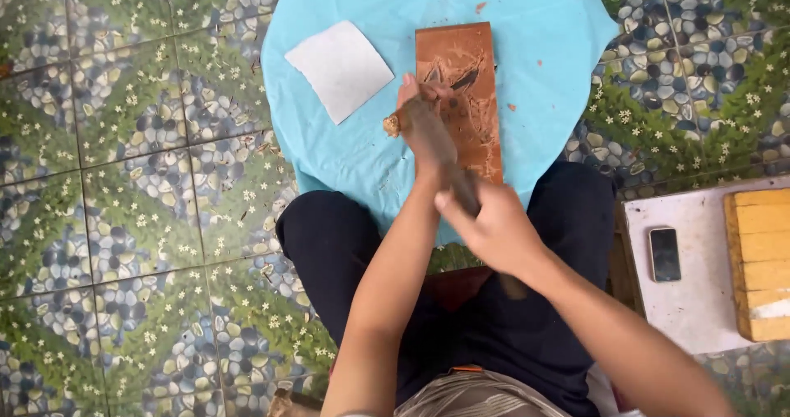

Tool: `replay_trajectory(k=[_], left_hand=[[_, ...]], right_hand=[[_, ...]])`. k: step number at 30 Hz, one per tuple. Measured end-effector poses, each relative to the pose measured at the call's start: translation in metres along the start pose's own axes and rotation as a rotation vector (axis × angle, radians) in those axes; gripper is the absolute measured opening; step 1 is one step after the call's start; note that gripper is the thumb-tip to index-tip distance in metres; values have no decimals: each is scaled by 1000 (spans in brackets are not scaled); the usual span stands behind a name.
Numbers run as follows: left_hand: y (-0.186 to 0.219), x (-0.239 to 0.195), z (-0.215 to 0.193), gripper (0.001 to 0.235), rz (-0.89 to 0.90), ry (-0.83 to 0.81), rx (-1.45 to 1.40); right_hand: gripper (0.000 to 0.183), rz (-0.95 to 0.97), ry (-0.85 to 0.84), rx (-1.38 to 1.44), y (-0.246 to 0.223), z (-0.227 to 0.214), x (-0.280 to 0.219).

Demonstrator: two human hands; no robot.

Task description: The person uses a chisel and hammer to carve a design into a rectangular wooden board. They repeatedly strike the chisel to remove wood shavings and refine the carved pattern.

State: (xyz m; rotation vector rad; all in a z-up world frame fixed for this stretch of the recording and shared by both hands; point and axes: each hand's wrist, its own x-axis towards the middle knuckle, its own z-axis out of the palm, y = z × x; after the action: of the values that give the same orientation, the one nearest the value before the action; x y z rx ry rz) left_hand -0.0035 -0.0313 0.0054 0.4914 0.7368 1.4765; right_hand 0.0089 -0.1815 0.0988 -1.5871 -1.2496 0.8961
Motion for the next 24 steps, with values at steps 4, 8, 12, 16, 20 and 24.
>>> replay_trajectory(k=[4, 8, 12, 16, 20, 24], left_hand=[[34, -12, -15, 28, -100, 29, 475], [59, -15, -30, 27, 27, -211, 463], [70, -4, -26, 4, 328, -286, 736], [51, 12, -33, 14, 401, -296, 728], [42, 19, -32, 25, 369, -285, 616], [45, 19, -29, 27, 267, -302, 457]], right_hand=[[48, -29, 203, 492, 31, 14, 32], [30, -24, 534, 753, 65, 19, 54], [17, -55, 626, 692, 85, 15, 54], [12, -59, 578, 641, 94, 14, 47], [12, -100, 548, 596, 97, 12, 50], [13, -126, 537, 635, 94, 10, 49]])
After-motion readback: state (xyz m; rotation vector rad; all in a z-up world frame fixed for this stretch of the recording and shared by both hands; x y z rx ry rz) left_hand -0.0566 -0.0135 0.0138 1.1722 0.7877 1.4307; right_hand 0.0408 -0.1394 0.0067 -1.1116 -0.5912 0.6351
